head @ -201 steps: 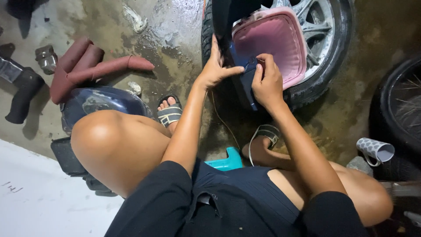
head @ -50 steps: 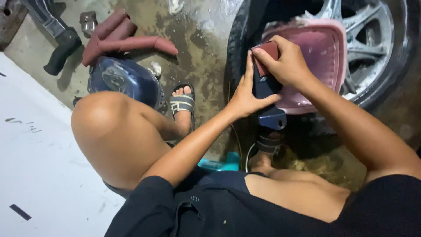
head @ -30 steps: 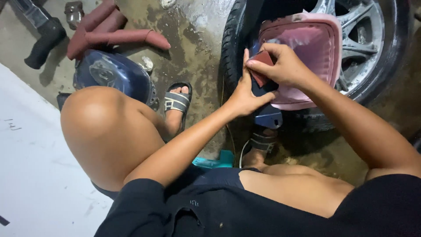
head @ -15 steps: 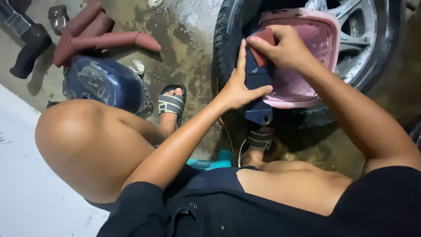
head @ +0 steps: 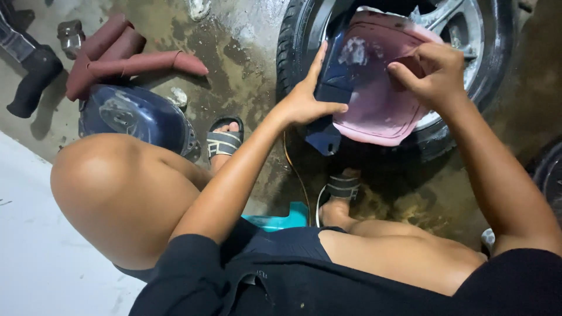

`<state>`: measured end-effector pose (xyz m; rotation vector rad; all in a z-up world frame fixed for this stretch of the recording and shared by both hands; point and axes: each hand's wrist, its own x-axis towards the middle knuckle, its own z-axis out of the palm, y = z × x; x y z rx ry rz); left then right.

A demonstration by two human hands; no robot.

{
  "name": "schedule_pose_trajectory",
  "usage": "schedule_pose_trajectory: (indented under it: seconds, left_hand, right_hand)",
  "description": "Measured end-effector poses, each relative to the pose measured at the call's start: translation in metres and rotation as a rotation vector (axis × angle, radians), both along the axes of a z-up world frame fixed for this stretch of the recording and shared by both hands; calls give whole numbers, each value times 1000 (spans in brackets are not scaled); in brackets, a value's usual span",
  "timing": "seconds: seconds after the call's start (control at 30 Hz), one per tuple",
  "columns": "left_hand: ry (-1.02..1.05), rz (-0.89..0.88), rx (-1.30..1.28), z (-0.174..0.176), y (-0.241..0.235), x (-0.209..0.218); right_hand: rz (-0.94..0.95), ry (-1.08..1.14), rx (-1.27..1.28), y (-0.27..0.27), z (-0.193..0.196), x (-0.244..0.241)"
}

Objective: The person sits on the floor and sands a black motorcycle part using a sanding block. They hold the part with one hand and rub the sanding block over its surface repeatedly.

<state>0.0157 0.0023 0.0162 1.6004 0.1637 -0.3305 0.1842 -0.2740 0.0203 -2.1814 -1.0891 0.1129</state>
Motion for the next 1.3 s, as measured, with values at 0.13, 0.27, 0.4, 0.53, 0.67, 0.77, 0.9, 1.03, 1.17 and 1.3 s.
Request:
schedule_pose_trajectory:
  seconds: [0.13,0.27,0.4,0.53,0.67,0.77,0.9,1.03,1.17,1.3]
  left_hand:
    - [-15,-62,-3,1,11,8]
    - [134,-167,43,36,19,7]
    - [97,-243,120,39,21,6]
    - [124,-278,154,44,20,3]
    - [94,-194,353,33,13,-3]
    - [70,-151,392,23,7,-8]
    - [65,-80,517,25,-2,-13]
    - [23,-34,549,48,-5,-25]
    - [111,-18,553,49,-11,-35]
    - [27,14,518,32,-9,-34]
  right_hand:
    - [-159,31,-100,9,21,-38]
    - [-233,185,-189,22,47,-80]
    - [-348,259,-264,19,59,-93]
    - [-383,350,-305,17,61,-90]
    - [-325,203,-427,17,54,-82]
    - [-233,-45,-652,12,36,-88]
    - [-137,-734,-592,9,-15,-87]
    - [-59,-732,-730,25,-40,-80]
    - [-30,244,-596,46,1,-66]
    - [-170,560,-285,71,57,-71]
